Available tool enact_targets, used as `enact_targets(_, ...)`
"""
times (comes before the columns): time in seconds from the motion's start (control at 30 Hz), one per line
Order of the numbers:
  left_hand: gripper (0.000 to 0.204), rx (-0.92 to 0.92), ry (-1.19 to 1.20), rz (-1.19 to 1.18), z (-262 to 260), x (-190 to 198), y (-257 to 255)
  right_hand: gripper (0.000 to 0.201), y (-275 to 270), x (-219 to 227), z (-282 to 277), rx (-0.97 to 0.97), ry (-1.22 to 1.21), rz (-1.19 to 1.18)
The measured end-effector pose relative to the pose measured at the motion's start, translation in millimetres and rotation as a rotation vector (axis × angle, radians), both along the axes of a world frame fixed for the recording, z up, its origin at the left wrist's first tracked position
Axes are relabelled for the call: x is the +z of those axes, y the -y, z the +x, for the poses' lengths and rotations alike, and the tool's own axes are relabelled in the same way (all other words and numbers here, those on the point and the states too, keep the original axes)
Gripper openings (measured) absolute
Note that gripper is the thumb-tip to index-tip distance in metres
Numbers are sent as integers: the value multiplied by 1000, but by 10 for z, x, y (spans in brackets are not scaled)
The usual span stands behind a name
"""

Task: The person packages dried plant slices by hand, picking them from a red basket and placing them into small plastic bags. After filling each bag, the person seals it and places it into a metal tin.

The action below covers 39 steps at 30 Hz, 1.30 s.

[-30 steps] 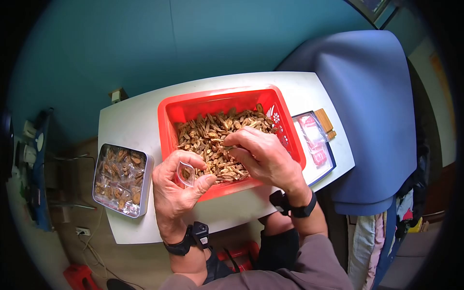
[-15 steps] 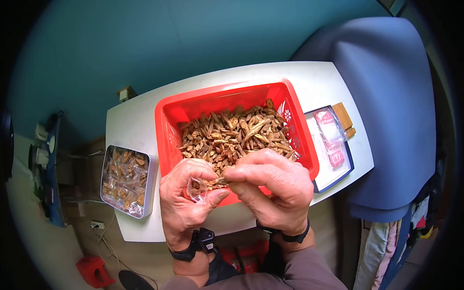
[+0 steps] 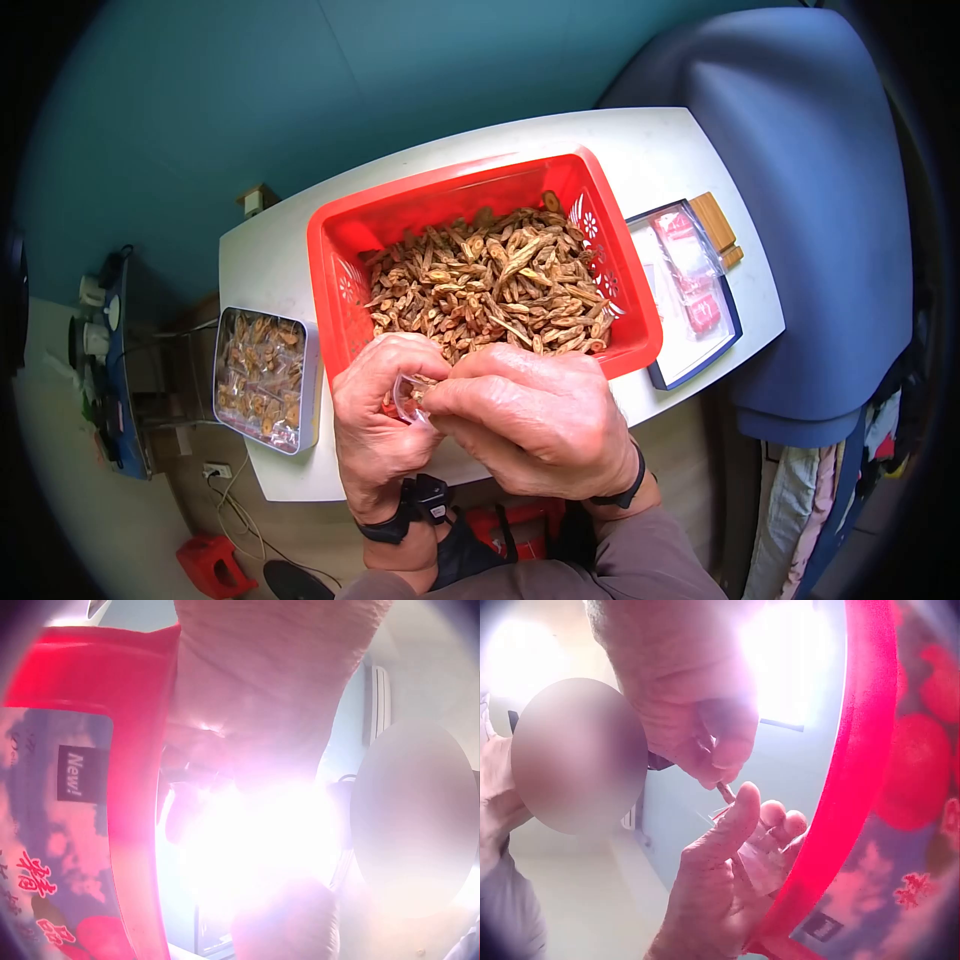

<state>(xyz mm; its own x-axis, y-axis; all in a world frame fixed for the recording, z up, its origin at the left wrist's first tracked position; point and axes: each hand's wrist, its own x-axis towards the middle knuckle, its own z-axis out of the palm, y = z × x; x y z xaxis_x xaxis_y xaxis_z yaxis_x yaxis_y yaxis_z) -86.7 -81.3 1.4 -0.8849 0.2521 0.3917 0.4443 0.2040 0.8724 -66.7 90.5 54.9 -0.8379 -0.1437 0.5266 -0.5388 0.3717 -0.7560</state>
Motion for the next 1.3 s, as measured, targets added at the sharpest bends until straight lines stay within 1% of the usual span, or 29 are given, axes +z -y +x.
enact_targets(0.1, 32, -1, -13, -25, -1, -11, 5, 22, 10, -9, 4, 4, 36, 38)
enact_targets(0.17, 32, 9, -15, -22, 2, -7, -6, 24, -26, -52, -16, 110, 30, 123)
enact_targets(0.3, 31, 15, -10, -33, 3, -32, 7, 24, 9, -46, -32, 121, 23, 155)
enact_targets(0.4, 30, 27, 9, -9, 14, -9, 0, 28, 6, -56, -25, 99, 9, 177)
enact_targets(0.47, 29, 31, 38, 6, 32, -2, 4, 32, 10, -70, -27, 51, -13, 169)
enact_targets(0.5, 29, 35, 67, 21, 36, 2, 8, 32, 17, -72, -27, 50, -14, 169)
enact_targets(0.57, 28, 35, 76, 24, 36, 11, 17, 28, 32, -73, -22, -56, -20, 128)
enact_targets(0.6, 28, 36, 85, 27, 35, 13, 22, 28, 32, -69, -12, -55, -21, 129)
enact_targets(0.67, 27, 37, 67, 12, 32, -8, 26, 26, 25, -56, 7, 18, 25, 149)
enact_targets(0.7, 26, 37, 49, -5, 29, -21, 28, 26, 17, -56, -3, 19, 23, 150)
enact_targets(0.77, 25, 36, 46, -5, 20, -47, 35, 25, 0, -63, -30, 131, 57, 321)
enact_targets(0.8, 24, 35, 43, -5, 17, -54, 37, 20, 2, -69, -25, 132, 81, 363)
enact_targets(0.83, 24, 34, 43, -5, 15, -46, 44, 20, 5, -57, -25, 132, 80, 363)
enact_targets(0.9, 24, 3, 57, -56, 14, -24, 62, 21, 12, -24, -23, 149, 83, 374)
enact_targets(1.0, 23, 12, 80, -34, 28, -24, 61, 22, -1, -59, -27, 193, 97, 402)
enact_targets(1.1, 23, 20, 92, -17, 27, -52, 65, 26, -1, -51, -31, 173, 82, 417)
enact_targets(1.13, 23, 20, 91, -16, 33, -52, 61, 26, -4, -46, -36, 173, 81, 418)
enact_targets(1.2, 24, 92, 132, 1, 53, -56, 49, 30, -14, -35, -43, 102, 70, 325)
enact_targets(1.23, 24, 91, 133, 3, 59, -48, 52, 32, -34, -6, -42, 55, 53, 291)
enact_targets(1.3, 26, 130, 198, 113, 75, -24, 72, 29, -120, -61, -67, -7, -21, 182)
